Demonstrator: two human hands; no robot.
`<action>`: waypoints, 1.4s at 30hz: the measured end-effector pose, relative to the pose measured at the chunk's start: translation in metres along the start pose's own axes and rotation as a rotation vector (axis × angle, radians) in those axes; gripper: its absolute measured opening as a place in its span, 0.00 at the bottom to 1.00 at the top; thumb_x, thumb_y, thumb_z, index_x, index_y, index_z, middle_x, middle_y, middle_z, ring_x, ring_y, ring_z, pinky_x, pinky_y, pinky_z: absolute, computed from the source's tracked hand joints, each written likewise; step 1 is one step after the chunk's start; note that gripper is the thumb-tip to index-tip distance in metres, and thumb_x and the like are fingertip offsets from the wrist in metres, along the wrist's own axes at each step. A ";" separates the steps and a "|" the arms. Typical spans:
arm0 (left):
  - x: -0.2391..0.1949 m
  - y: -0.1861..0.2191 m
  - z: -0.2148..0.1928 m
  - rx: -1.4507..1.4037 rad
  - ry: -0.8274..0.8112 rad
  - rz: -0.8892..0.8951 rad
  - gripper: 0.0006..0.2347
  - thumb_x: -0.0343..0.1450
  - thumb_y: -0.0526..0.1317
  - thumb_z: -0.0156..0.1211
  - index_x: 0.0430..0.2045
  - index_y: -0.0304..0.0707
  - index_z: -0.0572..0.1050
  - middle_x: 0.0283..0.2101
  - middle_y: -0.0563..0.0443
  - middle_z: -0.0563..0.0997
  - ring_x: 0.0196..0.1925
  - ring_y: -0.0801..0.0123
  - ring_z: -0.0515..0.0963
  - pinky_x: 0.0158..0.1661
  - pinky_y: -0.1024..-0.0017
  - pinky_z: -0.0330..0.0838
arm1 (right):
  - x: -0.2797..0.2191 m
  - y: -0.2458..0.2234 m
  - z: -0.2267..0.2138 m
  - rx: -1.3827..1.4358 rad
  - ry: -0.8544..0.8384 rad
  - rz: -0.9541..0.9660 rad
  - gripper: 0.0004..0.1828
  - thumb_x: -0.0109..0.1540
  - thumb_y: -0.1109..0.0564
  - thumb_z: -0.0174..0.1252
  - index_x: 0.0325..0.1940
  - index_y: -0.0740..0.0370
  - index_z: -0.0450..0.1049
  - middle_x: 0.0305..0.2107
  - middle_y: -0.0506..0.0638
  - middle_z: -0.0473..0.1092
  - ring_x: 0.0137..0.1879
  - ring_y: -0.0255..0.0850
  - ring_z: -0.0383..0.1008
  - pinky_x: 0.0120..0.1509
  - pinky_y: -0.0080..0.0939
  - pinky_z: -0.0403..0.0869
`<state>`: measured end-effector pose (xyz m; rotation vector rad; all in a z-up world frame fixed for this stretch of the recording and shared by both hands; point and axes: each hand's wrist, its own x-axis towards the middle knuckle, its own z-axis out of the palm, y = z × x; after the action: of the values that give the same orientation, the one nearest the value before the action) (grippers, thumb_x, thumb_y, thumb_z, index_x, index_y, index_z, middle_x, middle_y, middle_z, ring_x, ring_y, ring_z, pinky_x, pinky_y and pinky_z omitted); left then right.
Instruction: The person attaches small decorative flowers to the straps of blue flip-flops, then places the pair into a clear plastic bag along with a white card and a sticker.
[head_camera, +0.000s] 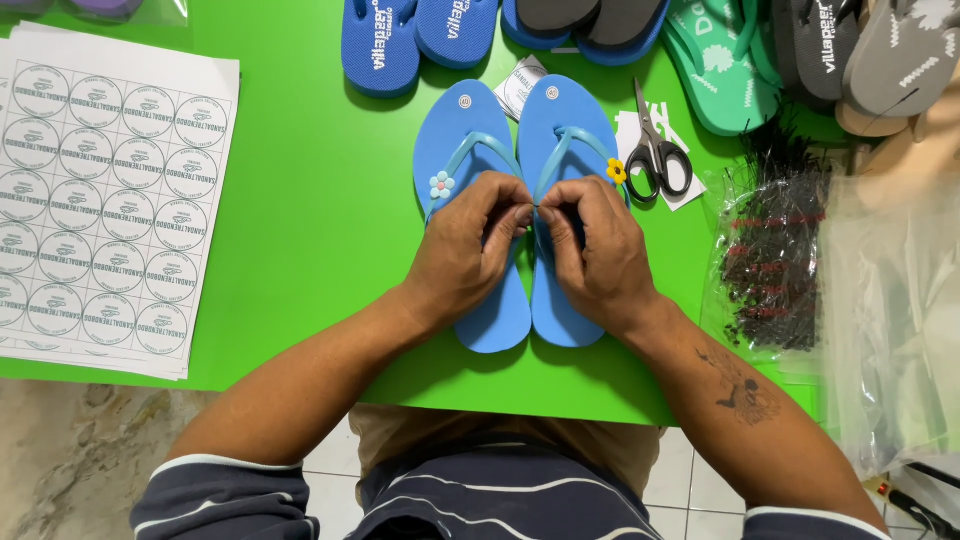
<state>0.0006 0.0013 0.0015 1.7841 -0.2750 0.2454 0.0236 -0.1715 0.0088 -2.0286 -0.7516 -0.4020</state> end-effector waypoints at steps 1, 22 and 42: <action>-0.001 -0.001 0.000 -0.004 -0.005 0.002 0.02 0.79 0.34 0.52 0.40 0.35 0.72 0.35 0.42 0.80 0.39 0.59 0.85 0.39 0.66 0.86 | 0.000 0.000 0.000 0.006 0.002 -0.003 0.03 0.71 0.64 0.55 0.43 0.66 0.71 0.29 0.54 0.66 0.36 0.55 0.71 0.45 0.50 0.74; 0.002 0.001 0.002 0.067 -0.007 0.007 0.03 0.79 0.35 0.50 0.38 0.36 0.70 0.29 0.44 0.79 0.33 0.64 0.84 0.35 0.66 0.83 | 0.000 0.001 0.002 -0.016 0.008 0.001 0.02 0.70 0.65 0.58 0.42 0.65 0.73 0.30 0.54 0.70 0.37 0.55 0.73 0.47 0.51 0.75; 0.002 0.004 0.002 0.235 -0.046 0.011 0.03 0.80 0.37 0.47 0.37 0.42 0.68 0.28 0.49 0.79 0.34 0.62 0.84 0.37 0.64 0.80 | 0.000 0.004 0.005 -0.010 0.004 -0.022 0.04 0.71 0.66 0.57 0.41 0.64 0.71 0.27 0.54 0.67 0.35 0.57 0.71 0.45 0.52 0.72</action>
<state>0.0007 -0.0012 0.0054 2.0232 -0.2988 0.2533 0.0260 -0.1689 0.0036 -2.0296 -0.7713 -0.4226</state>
